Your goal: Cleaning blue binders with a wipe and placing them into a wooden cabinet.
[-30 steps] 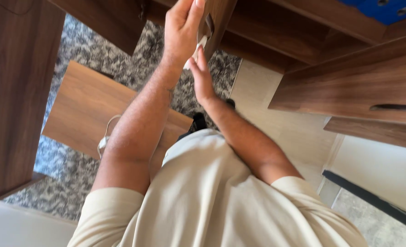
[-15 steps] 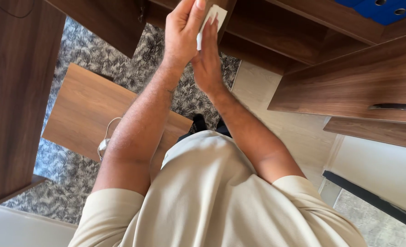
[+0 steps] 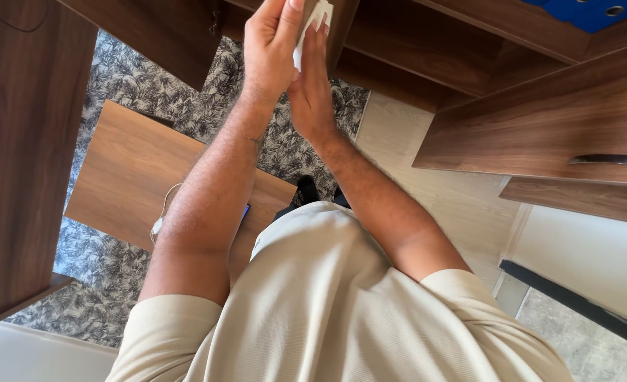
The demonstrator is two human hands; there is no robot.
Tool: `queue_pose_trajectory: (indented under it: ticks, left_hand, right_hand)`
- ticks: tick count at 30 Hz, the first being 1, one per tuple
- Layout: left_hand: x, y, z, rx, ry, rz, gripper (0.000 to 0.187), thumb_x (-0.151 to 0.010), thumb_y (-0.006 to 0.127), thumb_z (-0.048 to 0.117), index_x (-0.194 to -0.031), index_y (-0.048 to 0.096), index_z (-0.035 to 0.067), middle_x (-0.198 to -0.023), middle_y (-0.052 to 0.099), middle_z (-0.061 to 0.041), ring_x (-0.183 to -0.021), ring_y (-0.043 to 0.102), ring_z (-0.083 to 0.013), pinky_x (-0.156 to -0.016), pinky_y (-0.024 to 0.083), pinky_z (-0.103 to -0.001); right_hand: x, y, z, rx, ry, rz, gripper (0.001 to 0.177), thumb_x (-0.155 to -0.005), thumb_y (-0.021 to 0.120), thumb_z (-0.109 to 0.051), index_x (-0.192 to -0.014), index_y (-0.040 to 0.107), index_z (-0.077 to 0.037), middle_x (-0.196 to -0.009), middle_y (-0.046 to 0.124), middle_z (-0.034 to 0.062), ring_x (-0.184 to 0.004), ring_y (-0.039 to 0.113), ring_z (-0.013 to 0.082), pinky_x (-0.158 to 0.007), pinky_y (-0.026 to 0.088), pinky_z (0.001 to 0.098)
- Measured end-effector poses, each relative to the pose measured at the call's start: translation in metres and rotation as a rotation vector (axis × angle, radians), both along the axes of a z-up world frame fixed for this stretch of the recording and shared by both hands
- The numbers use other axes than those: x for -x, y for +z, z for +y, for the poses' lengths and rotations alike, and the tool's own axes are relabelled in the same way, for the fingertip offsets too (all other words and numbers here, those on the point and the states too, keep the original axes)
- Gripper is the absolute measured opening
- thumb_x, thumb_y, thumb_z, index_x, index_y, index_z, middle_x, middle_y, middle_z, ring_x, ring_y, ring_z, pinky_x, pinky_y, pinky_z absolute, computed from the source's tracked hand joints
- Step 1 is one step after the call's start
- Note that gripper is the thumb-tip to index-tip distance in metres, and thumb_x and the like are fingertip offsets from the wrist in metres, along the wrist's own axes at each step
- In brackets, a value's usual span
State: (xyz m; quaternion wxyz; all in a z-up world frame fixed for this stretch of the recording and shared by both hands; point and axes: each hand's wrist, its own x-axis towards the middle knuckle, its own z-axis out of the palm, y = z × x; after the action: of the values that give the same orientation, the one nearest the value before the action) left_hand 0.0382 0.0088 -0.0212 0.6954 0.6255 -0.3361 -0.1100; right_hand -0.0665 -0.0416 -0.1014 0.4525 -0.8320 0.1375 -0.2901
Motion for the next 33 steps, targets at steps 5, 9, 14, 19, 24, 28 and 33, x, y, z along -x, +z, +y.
queue_pose_trajectory:
  ticks: [5,9,14,19,24,28,33]
  left_hand:
    - [-0.008,-0.007,-0.005,0.024,-0.001,-0.068,0.03,-0.115,0.055,0.031,-0.115,0.072,0.006,-0.084,0.07,0.003,-0.074,0.059,-0.0027,-0.064,0.051,-0.023]
    - [-0.005,-0.004,0.001,-0.031,0.046,-0.069,0.03,-0.113,0.057,0.029,-0.106,0.073,0.005,-0.077,0.065,0.004,-0.068,0.053,-0.0026,-0.061,0.046,-0.023]
    - [-0.01,-0.016,-0.001,0.017,0.053,-0.051,0.03,-0.113,0.059,0.027,-0.103,0.071,0.001,-0.077,0.062,0.006,-0.071,0.05,-0.0025,-0.062,0.044,-0.024]
    - [-0.015,-0.02,-0.002,0.056,0.047,-0.052,0.029,-0.113,0.06,0.025,-0.101,0.069,0.0,-0.078,0.061,0.007,-0.074,0.05,-0.0024,-0.065,0.045,-0.025]
    - [-0.019,-0.023,-0.002,0.02,0.061,-0.017,0.032,-0.112,0.061,0.025,-0.094,0.067,0.0,-0.072,0.056,0.007,-0.068,0.045,-0.003,-0.06,0.039,-0.025]
    - [-0.014,-0.012,-0.001,0.026,0.047,-0.004,0.031,-0.112,0.061,0.025,-0.095,0.068,0.0,-0.072,0.055,0.007,-0.068,0.044,-0.0027,-0.06,0.038,-0.025]
    - [-0.019,-0.025,-0.002,0.059,0.023,-0.004,0.033,-0.115,0.059,0.025,-0.096,0.067,-0.001,-0.076,0.06,0.005,-0.07,0.049,-0.0039,-0.063,0.042,-0.026]
  right_hand:
    - [0.006,0.012,0.006,-0.301,-0.004,0.038,0.087,-0.105,0.015,-0.074,-0.17,-0.004,-0.019,-0.181,-0.008,0.0157,-0.168,-0.002,0.0367,-0.133,0.012,0.0575]
    - [0.006,-0.015,0.012,-0.641,0.024,-0.024,0.091,-0.103,0.023,-0.075,-0.168,-0.01,-0.02,-0.179,-0.005,0.0121,-0.165,0.002,0.0336,-0.133,0.007,0.0529]
    - [-0.009,-0.043,0.009,-0.894,0.073,-0.2,0.092,-0.103,0.03,-0.071,-0.168,-0.008,-0.017,-0.178,-0.008,0.0099,-0.165,-0.003,0.0272,-0.134,0.001,0.0452]
    - [-0.025,-0.085,0.001,-1.163,0.096,-0.322,0.098,-0.103,0.034,-0.069,-0.167,-0.002,-0.004,-0.177,0.0,0.017,-0.164,0.001,0.0252,-0.131,-0.003,0.0401]
    - [-0.029,-0.079,-0.011,-1.351,0.102,-0.245,0.107,-0.099,0.031,-0.074,-0.163,0.003,0.007,-0.174,0.006,0.0221,-0.162,0.004,0.027,-0.128,0.001,0.0403]
    - [-0.021,-0.035,0.002,-1.236,0.11,-0.313,0.104,-0.1,0.033,-0.072,-0.164,0.005,0.004,-0.175,0.008,0.023,-0.163,0.006,0.0286,-0.13,0.0,0.0396]
    - [-0.002,-0.01,0.019,-0.468,0.014,-0.072,0.094,-0.106,0.015,-0.073,-0.168,-0.002,-0.005,-0.178,-0.01,0.0219,-0.166,-0.006,0.0333,-0.135,0.004,0.0486]
